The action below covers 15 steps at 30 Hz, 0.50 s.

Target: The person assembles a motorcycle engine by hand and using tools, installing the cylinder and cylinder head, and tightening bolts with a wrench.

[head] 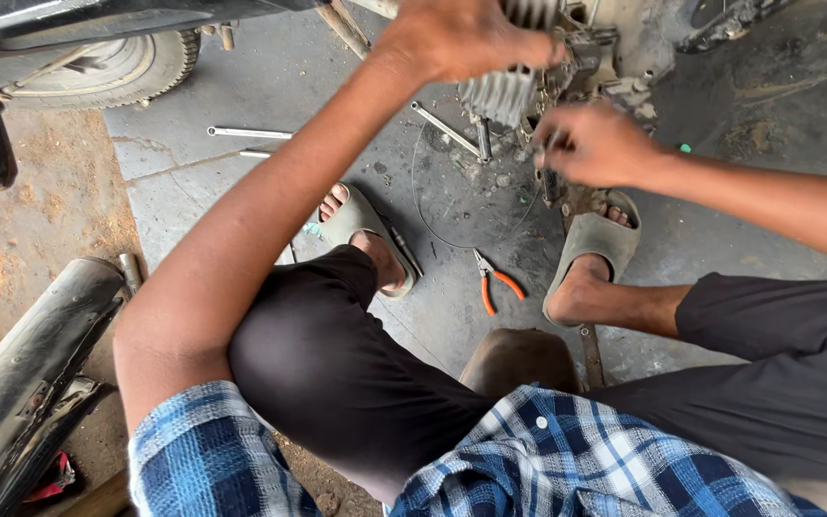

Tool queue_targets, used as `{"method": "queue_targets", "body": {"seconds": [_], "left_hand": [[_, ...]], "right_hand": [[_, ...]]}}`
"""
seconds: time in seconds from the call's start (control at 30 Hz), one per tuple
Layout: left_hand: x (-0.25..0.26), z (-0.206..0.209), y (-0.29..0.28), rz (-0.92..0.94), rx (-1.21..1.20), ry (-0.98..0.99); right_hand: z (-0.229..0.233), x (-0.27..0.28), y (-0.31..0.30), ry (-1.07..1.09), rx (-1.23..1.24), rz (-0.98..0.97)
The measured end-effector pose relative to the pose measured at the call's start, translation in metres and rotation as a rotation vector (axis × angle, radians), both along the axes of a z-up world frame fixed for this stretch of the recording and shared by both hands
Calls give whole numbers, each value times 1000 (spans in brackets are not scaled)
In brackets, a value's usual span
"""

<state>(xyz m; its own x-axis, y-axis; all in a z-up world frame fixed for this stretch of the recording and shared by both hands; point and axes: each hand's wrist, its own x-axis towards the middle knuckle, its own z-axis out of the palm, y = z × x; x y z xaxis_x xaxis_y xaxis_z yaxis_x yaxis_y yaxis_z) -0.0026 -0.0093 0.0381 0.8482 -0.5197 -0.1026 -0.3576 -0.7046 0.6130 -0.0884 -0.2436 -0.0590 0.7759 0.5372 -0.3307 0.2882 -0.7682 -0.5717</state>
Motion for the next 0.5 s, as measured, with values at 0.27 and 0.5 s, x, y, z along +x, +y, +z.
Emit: {"method": "queue_targets", "body": {"seconds": [0.27,0.5], "left_hand": [[-2,20,-17,-88,100,-46],[2,-4,-4,-70,45,-118]], "right_hand": [[-231,38,94,-464,201,230],[-310,8,147,-409,-336,-37]]}}
